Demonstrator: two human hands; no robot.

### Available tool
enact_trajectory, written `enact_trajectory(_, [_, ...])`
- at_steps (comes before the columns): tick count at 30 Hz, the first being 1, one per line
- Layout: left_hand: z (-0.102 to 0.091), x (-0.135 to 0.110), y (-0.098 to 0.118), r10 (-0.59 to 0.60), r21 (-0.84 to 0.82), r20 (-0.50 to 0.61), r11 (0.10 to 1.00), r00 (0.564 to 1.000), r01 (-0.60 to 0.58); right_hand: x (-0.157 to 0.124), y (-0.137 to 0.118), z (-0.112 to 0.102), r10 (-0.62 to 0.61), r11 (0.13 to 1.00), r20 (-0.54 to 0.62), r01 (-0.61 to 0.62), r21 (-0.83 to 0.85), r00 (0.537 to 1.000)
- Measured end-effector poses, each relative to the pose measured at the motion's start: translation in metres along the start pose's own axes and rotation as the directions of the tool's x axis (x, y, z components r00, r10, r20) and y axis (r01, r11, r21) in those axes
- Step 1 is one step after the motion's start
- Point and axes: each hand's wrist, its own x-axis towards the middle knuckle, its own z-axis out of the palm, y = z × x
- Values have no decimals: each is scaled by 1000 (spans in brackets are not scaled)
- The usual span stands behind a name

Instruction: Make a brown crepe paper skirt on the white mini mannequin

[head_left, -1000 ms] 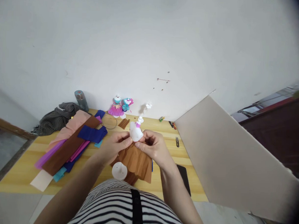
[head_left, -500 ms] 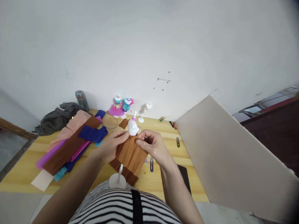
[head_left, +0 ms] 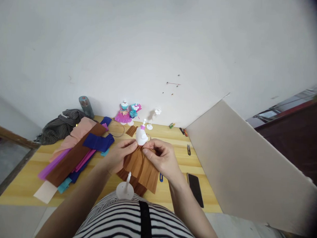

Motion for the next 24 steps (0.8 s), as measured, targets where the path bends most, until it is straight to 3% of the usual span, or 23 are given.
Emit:
enact_trajectory(8, [1, -3, 2, -3, 11, 31, 1000, 1000, 3, 0, -1, 1, -1, 1000, -52, 0, -26, 999])
enact_trajectory(15, [5, -5, 4, -16, 22, -11, 1000, 1000, 16, 3, -2, 1, 0, 1000, -55, 0, 6, 998])
enact_trajectory(20, [1, -2, 3, 5, 38, -21, 999, 1000, -5, 13, 6, 1, 47, 993, 8, -48, 106, 999])
enact_trajectory(24, [-5, 2, 3, -77, 52, -48, 995, 996, 80, 22, 13, -3, 139, 981, 68, -147, 125, 988])
